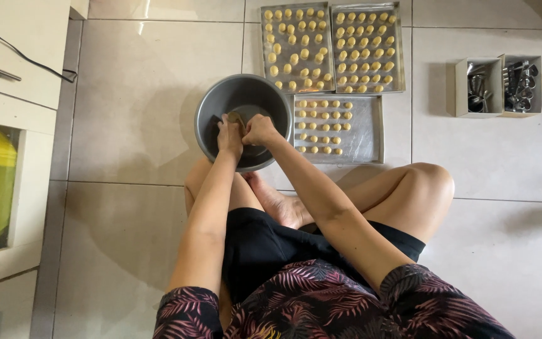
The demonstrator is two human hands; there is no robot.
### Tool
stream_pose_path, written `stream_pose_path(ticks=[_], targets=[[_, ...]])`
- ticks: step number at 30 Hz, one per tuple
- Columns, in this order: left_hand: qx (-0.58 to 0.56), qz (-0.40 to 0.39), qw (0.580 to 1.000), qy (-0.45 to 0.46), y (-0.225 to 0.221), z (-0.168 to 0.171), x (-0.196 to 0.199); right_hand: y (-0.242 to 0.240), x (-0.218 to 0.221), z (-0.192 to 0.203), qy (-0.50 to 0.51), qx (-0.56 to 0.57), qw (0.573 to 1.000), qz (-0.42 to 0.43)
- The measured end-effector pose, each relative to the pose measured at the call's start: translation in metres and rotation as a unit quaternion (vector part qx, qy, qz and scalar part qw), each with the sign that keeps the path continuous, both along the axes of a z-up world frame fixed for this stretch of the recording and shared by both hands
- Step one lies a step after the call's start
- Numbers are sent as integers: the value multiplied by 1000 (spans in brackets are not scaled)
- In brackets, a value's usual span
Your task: Shaping small pieces of dough into balls by rolling them between palms and placing them on a baking tray.
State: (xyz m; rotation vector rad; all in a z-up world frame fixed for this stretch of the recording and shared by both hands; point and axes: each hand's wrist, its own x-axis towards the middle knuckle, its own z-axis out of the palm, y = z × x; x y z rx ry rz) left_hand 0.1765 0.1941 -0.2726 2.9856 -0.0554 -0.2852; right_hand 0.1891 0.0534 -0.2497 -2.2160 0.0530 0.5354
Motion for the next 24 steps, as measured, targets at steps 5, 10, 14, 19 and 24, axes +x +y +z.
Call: stream_pose_path(ticks=[5,10,14,19,24], targets=[[-202,110,971,70,4,7,8,-76,-46,152,-17,143,990,-1],[-76,49,991,95,2,25,-6,-160,-118,225,-6,459,885,-85],[-363,49,930,31,-46,129,-66,-189,-167,228,-48,534,824,-182],[-845,-14,510,159,-155,259,-141,-157,-209,254,-164,515,819,-194],[-941,29,303,151,-194,252,-157,-144,-234,275,-531,-46,840,-104]])
